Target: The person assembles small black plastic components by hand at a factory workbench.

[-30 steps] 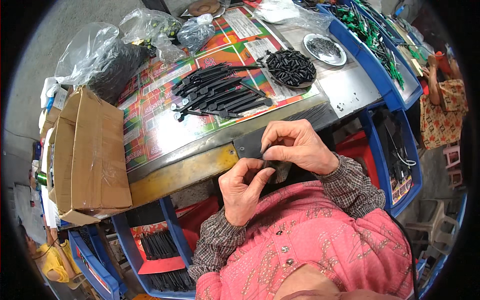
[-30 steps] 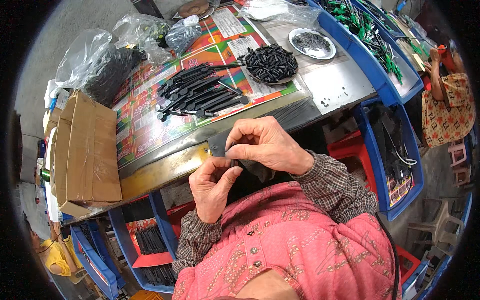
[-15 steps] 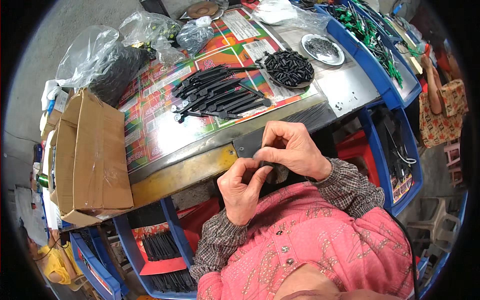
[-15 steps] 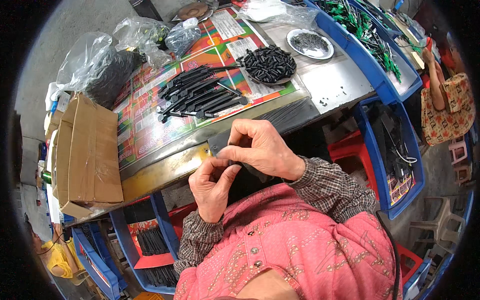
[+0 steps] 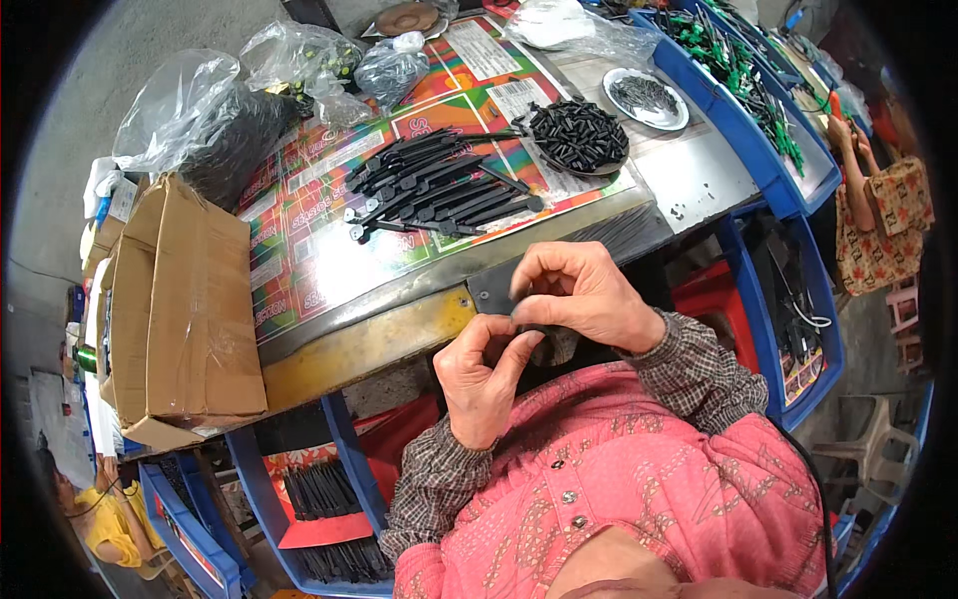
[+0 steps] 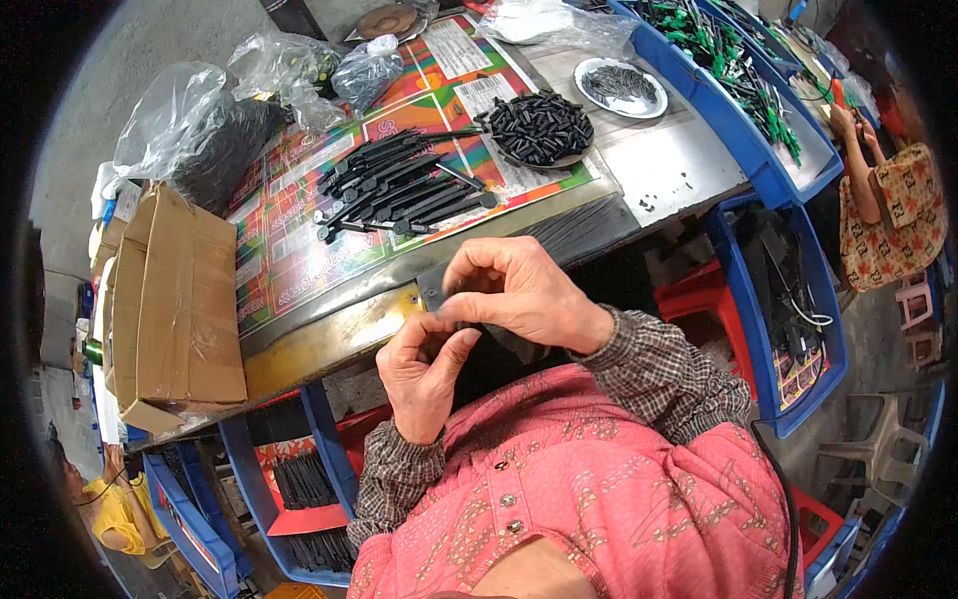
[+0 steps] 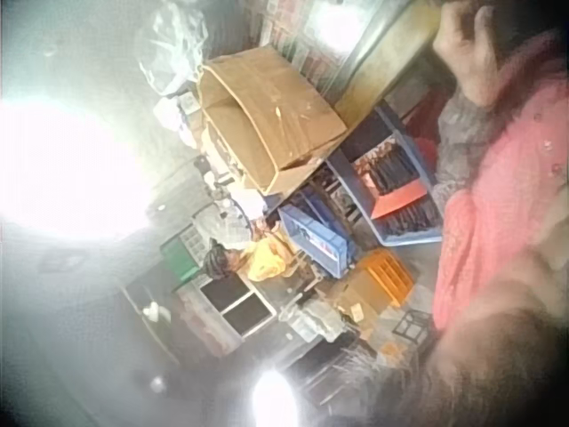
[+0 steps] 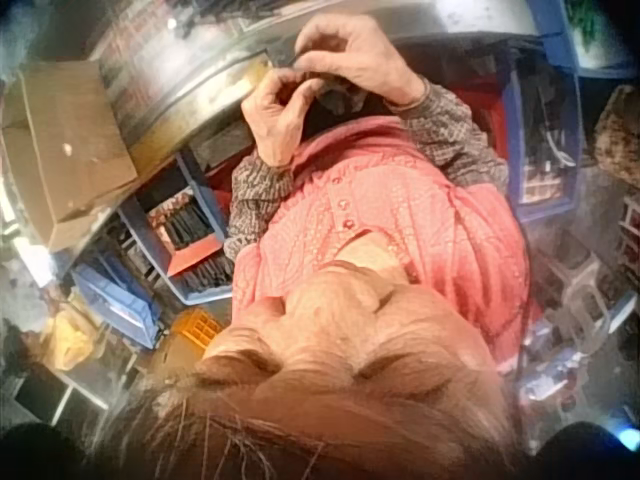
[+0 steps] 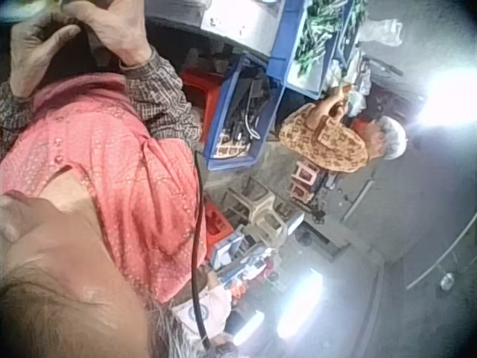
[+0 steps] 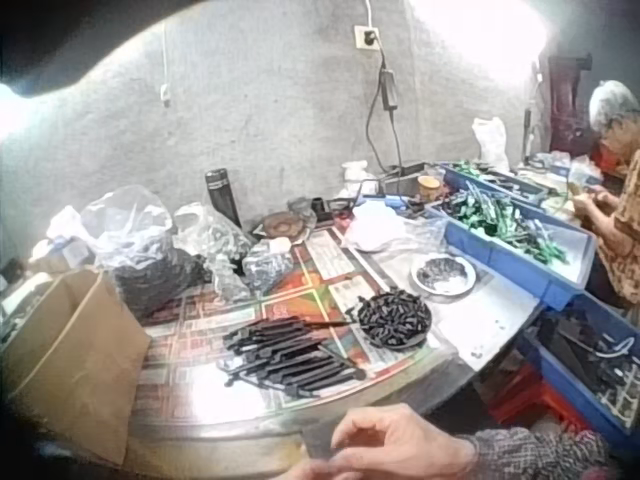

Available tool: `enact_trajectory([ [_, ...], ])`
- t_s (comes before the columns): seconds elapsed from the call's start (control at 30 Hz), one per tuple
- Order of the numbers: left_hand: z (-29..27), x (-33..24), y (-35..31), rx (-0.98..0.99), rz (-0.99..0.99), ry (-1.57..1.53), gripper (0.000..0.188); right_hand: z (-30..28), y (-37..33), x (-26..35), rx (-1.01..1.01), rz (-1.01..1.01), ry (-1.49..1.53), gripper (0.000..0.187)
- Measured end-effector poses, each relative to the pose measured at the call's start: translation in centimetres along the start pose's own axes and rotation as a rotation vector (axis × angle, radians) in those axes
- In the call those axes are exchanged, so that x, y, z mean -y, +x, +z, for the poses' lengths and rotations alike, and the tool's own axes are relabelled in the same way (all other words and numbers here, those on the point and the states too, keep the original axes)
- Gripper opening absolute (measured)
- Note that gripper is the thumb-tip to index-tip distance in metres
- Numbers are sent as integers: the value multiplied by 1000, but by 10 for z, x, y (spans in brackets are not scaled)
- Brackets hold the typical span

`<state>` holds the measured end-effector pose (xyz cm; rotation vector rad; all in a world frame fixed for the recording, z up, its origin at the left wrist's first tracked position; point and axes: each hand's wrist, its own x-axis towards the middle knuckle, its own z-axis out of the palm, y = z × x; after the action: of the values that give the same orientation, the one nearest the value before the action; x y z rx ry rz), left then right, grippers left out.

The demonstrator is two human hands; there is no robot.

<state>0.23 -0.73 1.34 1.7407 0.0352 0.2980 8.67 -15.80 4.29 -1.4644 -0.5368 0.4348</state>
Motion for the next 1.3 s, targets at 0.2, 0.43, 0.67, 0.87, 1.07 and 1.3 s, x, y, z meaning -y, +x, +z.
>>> enact_trajectory([
  [0.2, -1, 0, -1, 71, -47, -93, 14, -2, 1, 8, 37, 66, 153, 12],
  [0.43, -2, -2, 0, 40, -30, -48, 14, 3, 2, 14, 5, 50, 116, 10],
  [0.67, -3, 1, 0, 22, -14, 4, 13, 1, 1, -1, -25, -13, -128, 10],
  [0.87, -4, 1, 0, 49, -18, -95, 13, -2, 4, 4, 61, 18, 146, 9],
  [1.07, -4, -3, 0, 11, 7, 17, 13, 5, 1, 0, 0, -2, 43, 7],
  [1.3, -4, 2, -1, 61, -59, -101, 14, -3, 2, -4, 84, 9, 149, 9],
])
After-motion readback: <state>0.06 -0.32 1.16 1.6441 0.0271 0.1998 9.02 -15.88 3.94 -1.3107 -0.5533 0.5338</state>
